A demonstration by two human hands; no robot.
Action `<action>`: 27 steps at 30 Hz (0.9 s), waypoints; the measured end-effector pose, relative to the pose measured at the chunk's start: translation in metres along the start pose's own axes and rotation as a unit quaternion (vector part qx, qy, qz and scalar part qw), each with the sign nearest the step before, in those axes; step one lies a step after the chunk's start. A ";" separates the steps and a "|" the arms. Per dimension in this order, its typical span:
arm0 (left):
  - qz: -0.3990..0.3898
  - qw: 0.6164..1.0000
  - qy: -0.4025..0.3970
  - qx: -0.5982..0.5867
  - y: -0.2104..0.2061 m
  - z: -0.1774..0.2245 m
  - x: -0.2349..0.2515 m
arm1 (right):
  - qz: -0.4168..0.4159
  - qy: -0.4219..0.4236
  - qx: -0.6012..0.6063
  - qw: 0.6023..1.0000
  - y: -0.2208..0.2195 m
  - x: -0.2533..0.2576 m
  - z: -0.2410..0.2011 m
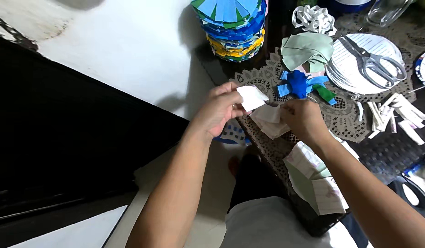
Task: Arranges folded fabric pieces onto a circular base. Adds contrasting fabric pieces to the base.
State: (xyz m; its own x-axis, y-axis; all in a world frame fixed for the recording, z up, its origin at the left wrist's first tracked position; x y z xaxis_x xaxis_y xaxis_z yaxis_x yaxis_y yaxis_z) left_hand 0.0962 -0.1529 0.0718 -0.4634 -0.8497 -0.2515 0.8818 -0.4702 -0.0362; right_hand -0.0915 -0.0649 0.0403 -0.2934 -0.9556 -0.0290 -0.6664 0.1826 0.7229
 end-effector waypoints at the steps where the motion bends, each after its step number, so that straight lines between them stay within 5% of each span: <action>1: -0.010 1.000 0.010 -0.007 0.000 0.000 -0.004 | 0.021 0.016 -0.004 1.000 0.000 0.000 0.001; 4: -0.068 0.998 0.011 -0.014 -0.003 -0.002 -0.016 | 0.071 0.067 0.079 0.992 0.005 -0.006 -0.001; 6: -0.126 0.992 0.007 -0.019 -0.010 -0.001 -0.025 | -0.049 0.007 0.264 0.963 0.013 -0.016 -0.011; 9: -0.218 0.976 0.001 -0.011 -0.020 0.003 -0.038 | -0.269 -0.050 0.469 0.840 0.015 -0.027 -0.014; 12: -0.240 0.970 -0.019 0.032 -0.028 0.008 -0.053 | -0.351 -0.042 0.548 0.758 0.017 -0.037 -0.007; 14: -0.219 0.973 -0.032 0.063 -0.030 0.004 -0.063 | -0.352 -0.057 0.517 0.778 0.025 -0.045 -0.004; 16: -0.196 0.978 -0.030 0.058 -0.031 -0.011 -0.072 | -0.318 -0.050 0.429 0.844 0.036 -0.053 -0.005; 20: -0.225 0.954 0.121 -0.155 -0.047 -0.061 -0.093 | -0.155 0.135 0.203 0.957 0.049 -0.083 -0.012; 24: -0.255 0.836 0.293 -0.388 -0.068 -0.086 -0.116 | -0.045 0.321 0.050 0.945 0.039 -0.118 0.003; 27: -0.197 0.874 0.264 -0.357 -0.071 -0.090 -0.129 | -0.023 0.343 0.049 0.938 0.032 -0.138 0.025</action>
State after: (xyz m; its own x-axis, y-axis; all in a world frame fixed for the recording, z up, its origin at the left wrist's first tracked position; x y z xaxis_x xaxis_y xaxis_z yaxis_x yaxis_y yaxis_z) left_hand 0.1011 0.0110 0.0201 -0.8050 -0.3381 -0.4876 0.5796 -0.2724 -0.7680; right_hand -0.0899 0.0786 0.0500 0.2247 -0.8810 0.4164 -0.7367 0.1261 0.6643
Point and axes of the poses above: each hand's wrist, its own x-axis towards the middle knuckle, its own y-axis out of the back of the hand, z = x × y, the point moved 2 cm from there along x, towards the middle knuckle, and after that the axes turned 1 degree about -x, right-handed, at the moved point
